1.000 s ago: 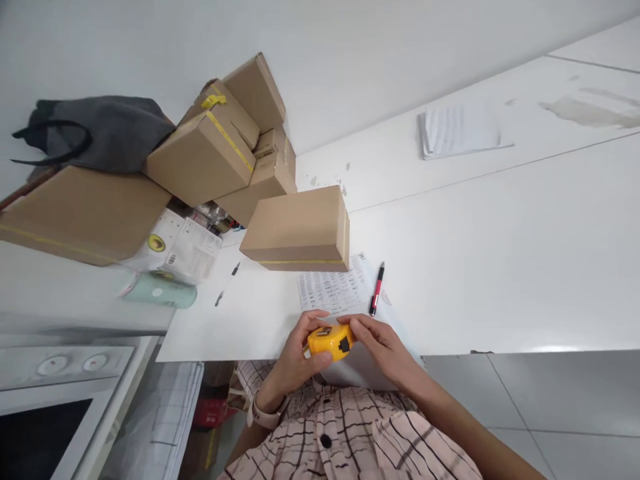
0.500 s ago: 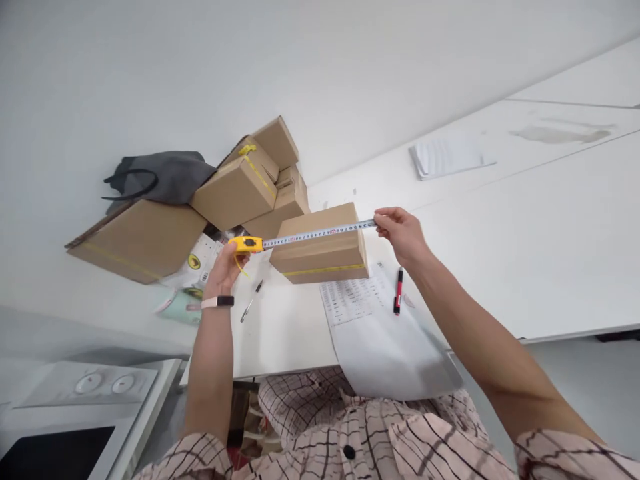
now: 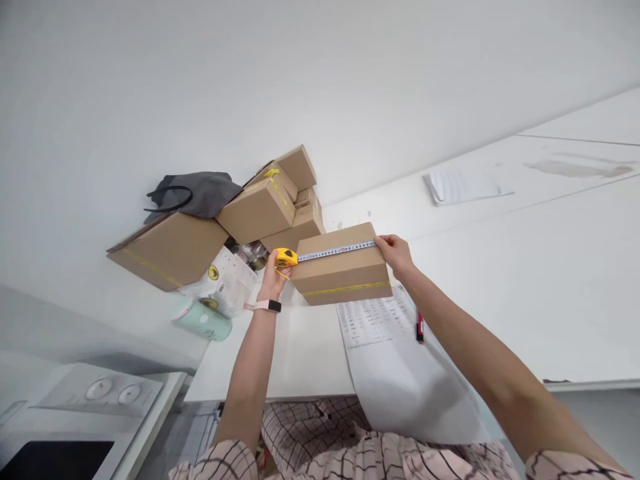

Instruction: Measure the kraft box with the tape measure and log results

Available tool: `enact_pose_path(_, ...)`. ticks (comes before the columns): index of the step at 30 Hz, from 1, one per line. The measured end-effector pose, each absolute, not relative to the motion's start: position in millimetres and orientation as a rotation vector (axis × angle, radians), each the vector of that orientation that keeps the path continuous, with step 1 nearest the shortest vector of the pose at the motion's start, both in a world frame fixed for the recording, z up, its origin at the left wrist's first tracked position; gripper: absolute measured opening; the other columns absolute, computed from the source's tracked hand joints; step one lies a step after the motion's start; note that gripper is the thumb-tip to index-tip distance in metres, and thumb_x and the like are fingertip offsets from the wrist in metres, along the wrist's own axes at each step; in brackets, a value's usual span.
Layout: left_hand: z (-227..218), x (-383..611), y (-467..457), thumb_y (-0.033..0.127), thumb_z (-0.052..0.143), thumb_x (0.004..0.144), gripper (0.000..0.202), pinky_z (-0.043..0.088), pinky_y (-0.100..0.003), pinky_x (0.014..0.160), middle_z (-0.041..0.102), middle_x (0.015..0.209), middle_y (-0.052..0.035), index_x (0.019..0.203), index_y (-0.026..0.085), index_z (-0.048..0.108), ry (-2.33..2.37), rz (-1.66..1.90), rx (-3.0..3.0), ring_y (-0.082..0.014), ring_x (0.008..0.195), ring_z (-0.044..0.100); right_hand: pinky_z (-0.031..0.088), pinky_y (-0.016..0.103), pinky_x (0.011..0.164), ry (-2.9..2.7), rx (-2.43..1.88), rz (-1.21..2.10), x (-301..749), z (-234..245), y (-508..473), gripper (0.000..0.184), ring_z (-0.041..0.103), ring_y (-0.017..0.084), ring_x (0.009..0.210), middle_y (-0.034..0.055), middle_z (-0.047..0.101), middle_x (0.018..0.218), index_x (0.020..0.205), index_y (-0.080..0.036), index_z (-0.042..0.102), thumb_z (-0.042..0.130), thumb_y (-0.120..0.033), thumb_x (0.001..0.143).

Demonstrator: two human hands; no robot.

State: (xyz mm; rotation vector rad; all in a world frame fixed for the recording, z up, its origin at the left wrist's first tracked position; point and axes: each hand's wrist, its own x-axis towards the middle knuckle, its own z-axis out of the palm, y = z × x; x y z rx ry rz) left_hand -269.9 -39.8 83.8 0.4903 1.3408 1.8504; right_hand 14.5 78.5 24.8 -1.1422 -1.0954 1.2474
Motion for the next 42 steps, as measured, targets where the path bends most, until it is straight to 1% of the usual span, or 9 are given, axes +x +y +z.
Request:
enact_pose_path(4,84,-242,-53,0.037,0.062,0.097,0.036,0.058,-0.042,0.085,0.063,0.121,-0.0098,0.126,0.016,0.059,1.344,1.965,0.487,-0.0221,0.101,0.066,0.046,0.031,0.065,-1.088,-1.166,1.261,29,45,90,0.026,0.057,0.017,0.071,0.0046,0.067,0.077,0.073,-0.018,0.066,0.075,-0.041,0.067)
enact_pose_path(9,82,-215,-76,0.041,0.070,0.089,0.044,0.054,-0.028,0.070,0.068,0.090,-0.0026,0.124,0.020,0.053,1.363,2.080,0.473,-0.0149,0.073,0.069,0.042,0.031,0.058,-1.175,-1.209,1.295,47,61,101,0.022,0.056,0.018,0.067,0.0055,0.068,0.076,0.069,-0.020,0.067,0.078,-0.039,0.065)
enact_pose_path(13,74,-209,-82,0.043,0.076,0.080,0.054,0.055,-0.031,0.069,0.069,0.082,-0.0005,0.123,0.022,0.050,1.411,2.075,0.417,-0.0170,0.066,0.071,0.041,0.031,0.058,-1.284,-1.328,1.341,51,53,104,0.021,0.056,0.018,0.068,0.0052,0.067,0.073,0.066,-0.020,0.067,0.079,-0.036,0.066)
enact_pose_path(17,69,-215,-84,0.045,0.076,0.076,0.052,0.057,-0.041,0.075,0.071,0.083,-0.0038,0.116,0.021,0.053,1.434,2.029,0.387,-0.0230,0.070,0.074,0.039,0.030,0.056,-1.326,-1.356,1.368,53,43,105,0.026,0.054,0.017,0.066,0.0042,0.066,0.069,0.065,-0.019,0.067,0.082,-0.041,0.064)
enact_pose_path(22,72,-237,-96,0.044,0.077,0.074,0.046,0.059,-0.045,0.079,0.072,0.081,-0.0037,0.107,0.021,0.056,1.445,2.059,0.362,-0.0249,0.070,0.075,0.041,0.030,0.058,-1.333,-1.318,1.356,56,42,102,0.028,0.054,0.016,0.067,0.0037,0.065,0.072,0.067,-0.019,0.067,0.082,-0.042,0.065)
enact_pose_path(29,62,-263,-131,0.046,0.073,0.075,0.034,0.060,-0.044,0.078,0.071,0.075,-0.0045,0.092,0.019,0.060,1.499,2.104,0.304,-0.0252,0.070,0.075,0.043,0.032,0.060,-1.368,-1.315,1.281,52,46,95,0.022,0.056,0.017,0.068,0.0047,0.068,0.075,0.068,-0.020,0.069,0.080,-0.039,0.067)
enact_pose_path(34,57,-263,-141,0.048,0.077,0.073,0.042,0.060,-0.044,0.075,0.074,0.080,-0.0068,0.096,0.017,0.061,1.511,2.072,0.330,-0.0268,0.069,0.076,0.043,0.036,0.063,-1.369,-1.348,1.272,52,47,91,0.026,0.057,0.019,0.070,0.0072,0.069,0.079,0.070,-0.020,0.069,0.079,-0.043,0.069)
enact_pose_path(39,53,-255,-132,0.050,0.076,0.074,0.046,0.059,-0.043,0.073,0.076,0.085,-0.0083,0.102,0.017,0.061,1.515,2.038,0.351,-0.0251,0.067,0.075,0.041,0.043,0.069,-1.437,-1.373,1.235,53,49,84,0.031,0.053,0.024,0.073,0.0059,0.067,0.070,0.066,-0.023,0.064,0.074,-0.051,0.074)
enact_pose_path(42,54,-251,-130,0.050,0.076,0.074,0.045,0.058,-0.040,0.075,0.075,0.084,-0.0077,0.101,0.016,0.061,1.504,2.032,0.381,-0.0222,0.066,0.074,0.038,0.043,0.069,-1.500,-1.307,1.214,54,49,87,0.030,0.051,0.023,0.070,0.0064,0.064,0.065,0.064,-0.021,0.063,0.072,-0.048,0.075)
